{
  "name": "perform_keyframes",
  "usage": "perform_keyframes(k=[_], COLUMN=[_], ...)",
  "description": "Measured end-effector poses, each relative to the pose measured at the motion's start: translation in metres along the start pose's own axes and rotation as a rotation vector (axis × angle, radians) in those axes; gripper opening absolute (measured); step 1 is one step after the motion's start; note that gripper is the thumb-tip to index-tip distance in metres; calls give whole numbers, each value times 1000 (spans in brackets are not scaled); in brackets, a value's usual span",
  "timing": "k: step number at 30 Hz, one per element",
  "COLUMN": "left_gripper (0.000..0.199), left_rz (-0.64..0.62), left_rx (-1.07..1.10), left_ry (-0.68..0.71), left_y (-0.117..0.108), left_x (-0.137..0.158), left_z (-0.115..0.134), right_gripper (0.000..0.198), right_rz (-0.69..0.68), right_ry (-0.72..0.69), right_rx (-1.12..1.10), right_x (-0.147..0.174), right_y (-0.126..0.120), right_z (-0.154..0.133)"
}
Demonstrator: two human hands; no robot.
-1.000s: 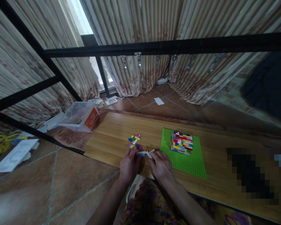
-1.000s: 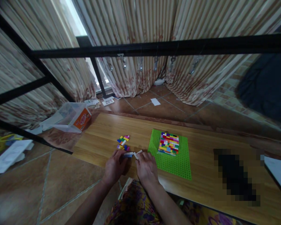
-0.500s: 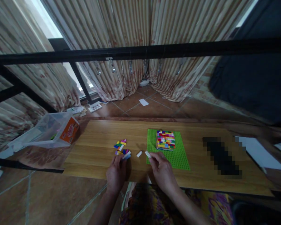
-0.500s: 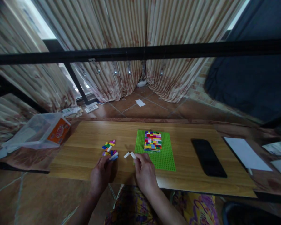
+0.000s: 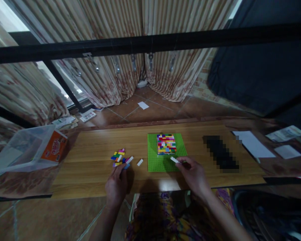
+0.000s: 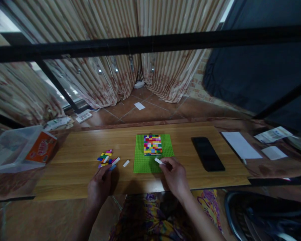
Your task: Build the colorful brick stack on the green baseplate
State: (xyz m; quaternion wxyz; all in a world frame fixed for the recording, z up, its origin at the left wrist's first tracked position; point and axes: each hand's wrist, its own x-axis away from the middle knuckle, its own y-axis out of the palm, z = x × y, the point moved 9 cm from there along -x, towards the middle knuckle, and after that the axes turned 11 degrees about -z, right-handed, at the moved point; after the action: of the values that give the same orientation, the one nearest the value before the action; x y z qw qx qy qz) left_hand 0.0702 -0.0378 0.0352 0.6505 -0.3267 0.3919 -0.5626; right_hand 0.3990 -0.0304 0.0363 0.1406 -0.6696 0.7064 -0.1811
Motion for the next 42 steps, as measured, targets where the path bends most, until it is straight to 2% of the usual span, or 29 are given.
perform_keyframes(k=[8,12,15,20,23,27,32,42], left_gripper=[22,23,23,27,33,41,44,46], left_rz=[68,132,172,-6,-114,-221,-255,-237], left_rx=[38,148,209,245,198,132,77,-49], left_ry=[108,177,236,350,452,512,532,535], left_y=[-1,-11,-18,5,25,48,58,64], left_x=[2,4,0,-22,-32,-40,-45,-46], left_z=[6,15,35,95,132,162,173,173], right_gripper=[23,18,16,17,16,15,13,14], right_rz=[102,104,83,42,47,63,103,93], right_ry=[-52,-142,-255,-386,-394,-368,-318,-287], right_rx=[-1,17,81,185,156,58,-114,-37], right_x=[-7,-20,-31,-46,-52,-55,-54,-53], right_y=[-18,-25,-24,-17,-16,-17,-19,-18], right_z=[11,-7,-31,-54,-50,-36,-22,-24])
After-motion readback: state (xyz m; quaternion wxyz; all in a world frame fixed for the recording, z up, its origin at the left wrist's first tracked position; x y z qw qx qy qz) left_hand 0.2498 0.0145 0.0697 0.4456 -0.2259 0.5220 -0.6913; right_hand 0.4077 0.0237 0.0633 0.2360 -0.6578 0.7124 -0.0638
